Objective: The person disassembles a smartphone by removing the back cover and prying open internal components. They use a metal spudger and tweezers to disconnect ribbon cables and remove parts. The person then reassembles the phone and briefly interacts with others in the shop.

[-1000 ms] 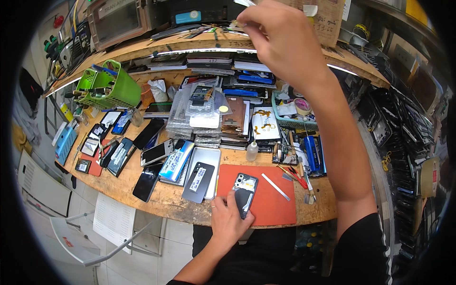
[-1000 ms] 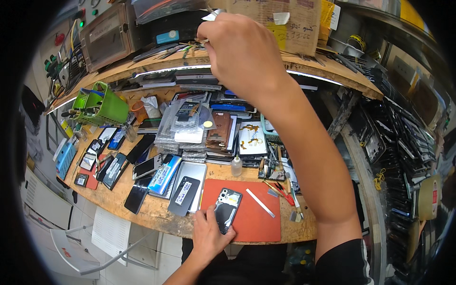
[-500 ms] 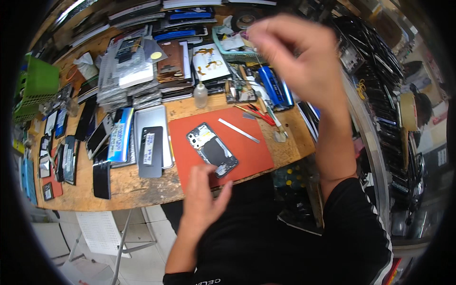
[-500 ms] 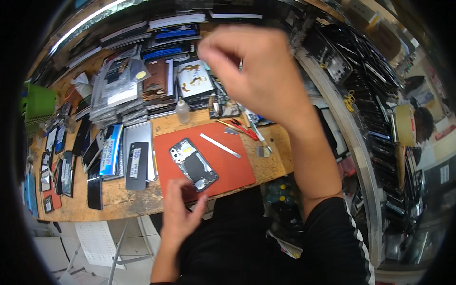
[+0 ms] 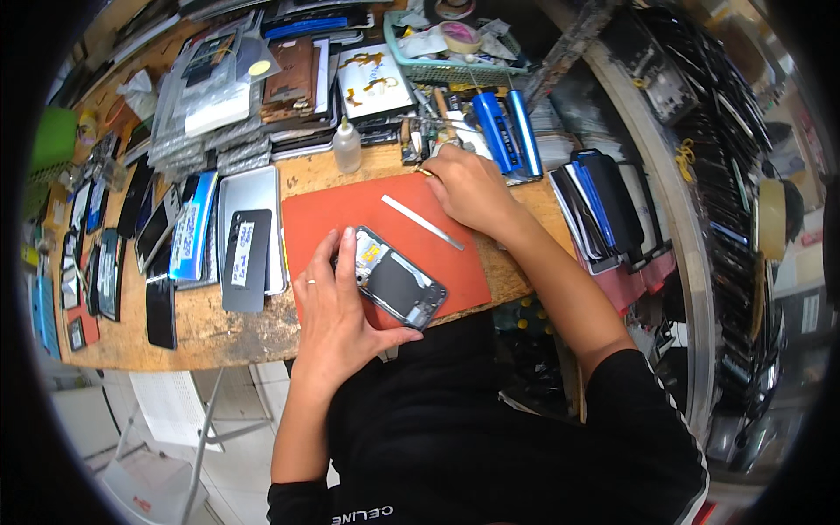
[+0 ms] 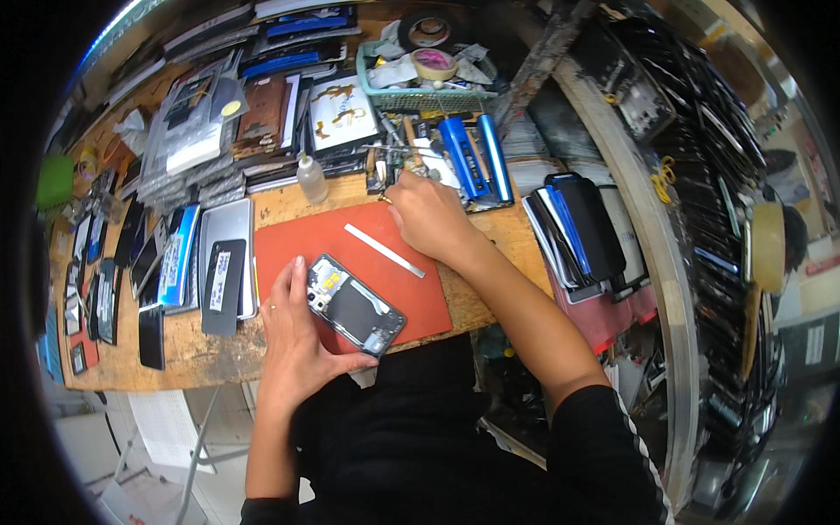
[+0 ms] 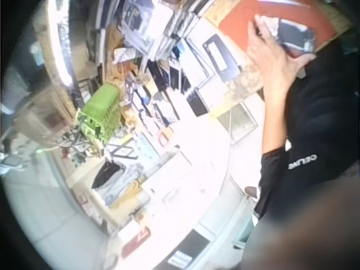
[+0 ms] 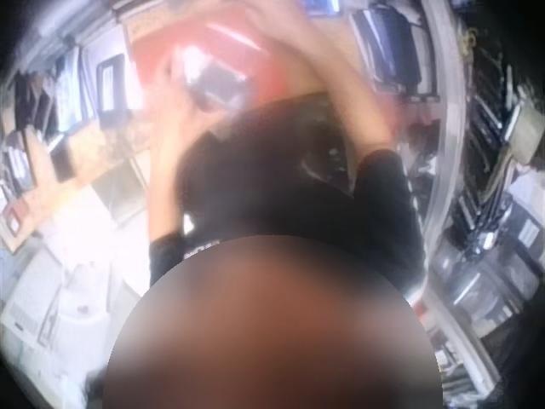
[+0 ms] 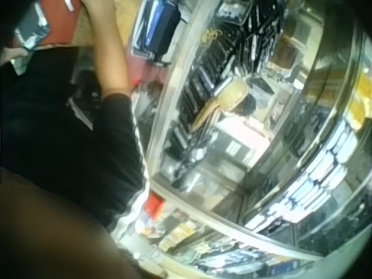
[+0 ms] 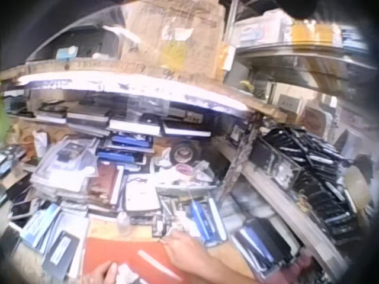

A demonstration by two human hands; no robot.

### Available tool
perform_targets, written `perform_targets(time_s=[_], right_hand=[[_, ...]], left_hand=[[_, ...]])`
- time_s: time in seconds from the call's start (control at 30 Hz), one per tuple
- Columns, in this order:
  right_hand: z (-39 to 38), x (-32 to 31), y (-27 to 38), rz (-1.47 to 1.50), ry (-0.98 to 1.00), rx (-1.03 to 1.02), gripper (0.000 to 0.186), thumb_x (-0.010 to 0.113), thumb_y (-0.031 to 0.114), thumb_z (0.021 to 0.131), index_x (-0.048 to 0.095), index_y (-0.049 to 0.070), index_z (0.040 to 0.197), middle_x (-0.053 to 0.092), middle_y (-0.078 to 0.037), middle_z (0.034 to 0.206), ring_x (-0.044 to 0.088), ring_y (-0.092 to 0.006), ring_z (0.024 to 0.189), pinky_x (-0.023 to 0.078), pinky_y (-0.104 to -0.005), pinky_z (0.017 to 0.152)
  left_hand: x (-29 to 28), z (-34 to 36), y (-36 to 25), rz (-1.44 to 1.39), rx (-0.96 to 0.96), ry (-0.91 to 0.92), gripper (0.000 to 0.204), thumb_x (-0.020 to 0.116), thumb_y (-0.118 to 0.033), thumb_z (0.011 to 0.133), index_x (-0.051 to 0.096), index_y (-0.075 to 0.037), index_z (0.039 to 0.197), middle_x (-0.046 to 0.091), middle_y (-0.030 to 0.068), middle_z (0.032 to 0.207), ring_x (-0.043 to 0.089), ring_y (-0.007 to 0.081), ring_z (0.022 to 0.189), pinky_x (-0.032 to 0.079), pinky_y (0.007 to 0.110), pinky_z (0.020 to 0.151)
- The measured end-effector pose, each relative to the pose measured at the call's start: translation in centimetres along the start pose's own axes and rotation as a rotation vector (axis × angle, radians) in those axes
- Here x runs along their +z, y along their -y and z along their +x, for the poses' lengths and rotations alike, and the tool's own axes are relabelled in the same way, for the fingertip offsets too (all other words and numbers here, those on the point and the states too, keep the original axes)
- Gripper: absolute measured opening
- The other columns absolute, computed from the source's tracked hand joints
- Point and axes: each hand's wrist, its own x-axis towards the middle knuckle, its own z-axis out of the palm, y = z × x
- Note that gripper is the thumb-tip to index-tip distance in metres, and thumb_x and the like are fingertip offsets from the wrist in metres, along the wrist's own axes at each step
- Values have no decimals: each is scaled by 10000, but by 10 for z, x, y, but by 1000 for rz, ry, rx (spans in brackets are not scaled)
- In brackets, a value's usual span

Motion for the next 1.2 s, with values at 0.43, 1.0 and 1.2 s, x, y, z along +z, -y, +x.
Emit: perform_targets(time_s=[0.43,1.0,1.2], right_hand=[[-8,-34,74,722,-103,25,177,685,-8,1012,589,-20,1160,687,-189,934,730,-382,864,556,-434,751],[-5,-26,88,524,49,-225,334,738,-45,948,697,-27,1279,777,-121,952,782,-231,818,604,-328,632],[-5,-28,88,507,22,-267,343,741,-46,942,704,-15,1282,772,-122,949,774,-239,826,593,-322,625]], left_hand=[[18,-16,15,-208,-175,-388,570,672,4,969,516,39,1516,680,209,1220,694,323,1080,561,425,975],[20,-15,15,-300,-251,-421,538,677,-5,979,546,11,1501,705,194,1197,716,312,1061,574,418,970],[20,-16,17,-306,-247,-418,505,621,35,1000,546,18,1499,712,200,1200,734,296,1065,590,400,957]])
